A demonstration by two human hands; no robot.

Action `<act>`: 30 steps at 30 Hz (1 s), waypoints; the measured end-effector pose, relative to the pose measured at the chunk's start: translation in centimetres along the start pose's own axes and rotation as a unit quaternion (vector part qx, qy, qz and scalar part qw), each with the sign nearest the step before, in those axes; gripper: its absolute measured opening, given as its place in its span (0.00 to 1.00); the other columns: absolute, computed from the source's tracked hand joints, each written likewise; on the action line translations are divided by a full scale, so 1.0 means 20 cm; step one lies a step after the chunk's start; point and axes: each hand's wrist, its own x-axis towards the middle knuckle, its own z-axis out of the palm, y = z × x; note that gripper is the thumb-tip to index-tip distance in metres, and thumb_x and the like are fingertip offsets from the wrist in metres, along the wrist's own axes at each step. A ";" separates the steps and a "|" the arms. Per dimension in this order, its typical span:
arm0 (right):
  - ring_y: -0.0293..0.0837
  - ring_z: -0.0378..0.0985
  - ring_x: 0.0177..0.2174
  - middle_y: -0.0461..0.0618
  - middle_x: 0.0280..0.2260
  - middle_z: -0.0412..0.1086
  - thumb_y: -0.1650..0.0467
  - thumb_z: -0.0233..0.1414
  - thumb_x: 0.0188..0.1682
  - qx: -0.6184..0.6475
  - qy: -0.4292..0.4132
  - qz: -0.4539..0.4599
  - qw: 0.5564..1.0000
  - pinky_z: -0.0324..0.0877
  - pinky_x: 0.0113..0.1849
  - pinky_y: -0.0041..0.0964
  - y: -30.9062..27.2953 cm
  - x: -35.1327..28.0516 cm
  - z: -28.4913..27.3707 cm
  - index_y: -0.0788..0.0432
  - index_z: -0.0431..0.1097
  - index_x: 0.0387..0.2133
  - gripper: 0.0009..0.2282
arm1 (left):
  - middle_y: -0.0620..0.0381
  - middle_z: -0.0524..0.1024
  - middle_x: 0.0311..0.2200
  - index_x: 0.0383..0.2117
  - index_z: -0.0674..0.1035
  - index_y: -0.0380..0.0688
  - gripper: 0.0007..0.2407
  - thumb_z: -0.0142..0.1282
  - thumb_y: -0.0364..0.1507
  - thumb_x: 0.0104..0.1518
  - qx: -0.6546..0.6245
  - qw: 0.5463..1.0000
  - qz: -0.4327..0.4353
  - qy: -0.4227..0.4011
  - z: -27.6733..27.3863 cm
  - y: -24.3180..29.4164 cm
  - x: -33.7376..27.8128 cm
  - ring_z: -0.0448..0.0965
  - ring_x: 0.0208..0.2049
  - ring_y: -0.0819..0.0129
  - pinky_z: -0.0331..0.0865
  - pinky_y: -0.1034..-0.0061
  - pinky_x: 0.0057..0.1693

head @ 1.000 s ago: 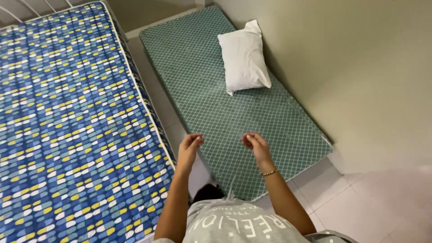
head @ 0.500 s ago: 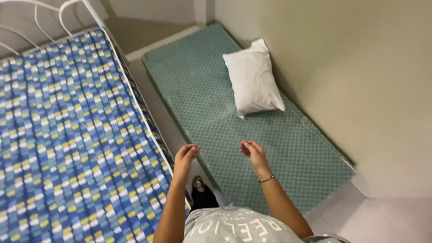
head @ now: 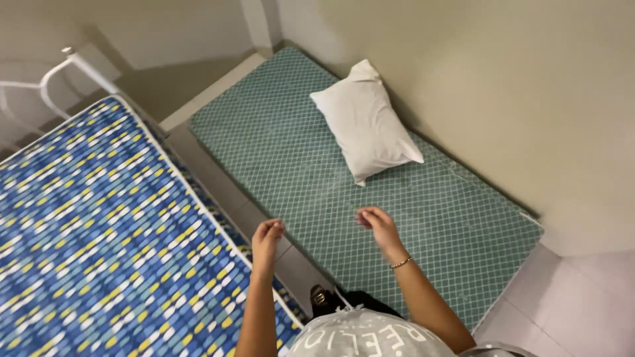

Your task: The person folds a white sheet and a green patterned cloth on a bed and places them on a chair. They then fold a white pillowcase and a blue patterned pillowcase on the bed.

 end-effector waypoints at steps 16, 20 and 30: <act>0.42 0.79 0.37 0.52 0.37 0.77 0.70 0.47 0.56 0.059 0.140 -0.021 0.988 0.75 0.43 0.37 -0.07 0.45 -0.40 0.65 0.73 0.41 0.10 | 0.58 0.80 0.36 0.43 0.80 0.39 0.09 0.53 0.30 0.64 0.017 0.987 -0.026 -0.158 0.74 0.06 0.57 0.78 0.38 0.73 0.70 0.78 0.47; 0.42 0.80 0.37 0.51 0.37 0.77 0.70 0.48 0.56 0.066 0.164 -0.018 0.984 0.75 0.43 0.35 -0.09 0.51 -0.42 0.64 0.73 0.41 0.09 | 0.59 0.80 0.35 0.42 0.80 0.39 0.09 0.53 0.31 0.63 0.002 0.981 -0.050 -0.189 0.83 -0.03 0.72 0.78 0.38 0.73 0.71 0.78 0.46; 0.39 0.80 0.39 0.47 0.39 0.77 0.70 0.51 0.54 0.041 0.187 0.020 0.981 0.79 0.43 0.34 0.32 1.21 -0.50 0.62 0.74 0.38 0.07 | 0.58 0.81 0.33 0.42 0.81 0.37 0.10 0.53 0.31 0.64 0.057 0.960 -0.121 -0.247 0.93 -0.20 1.51 0.78 0.36 0.71 0.72 0.76 0.46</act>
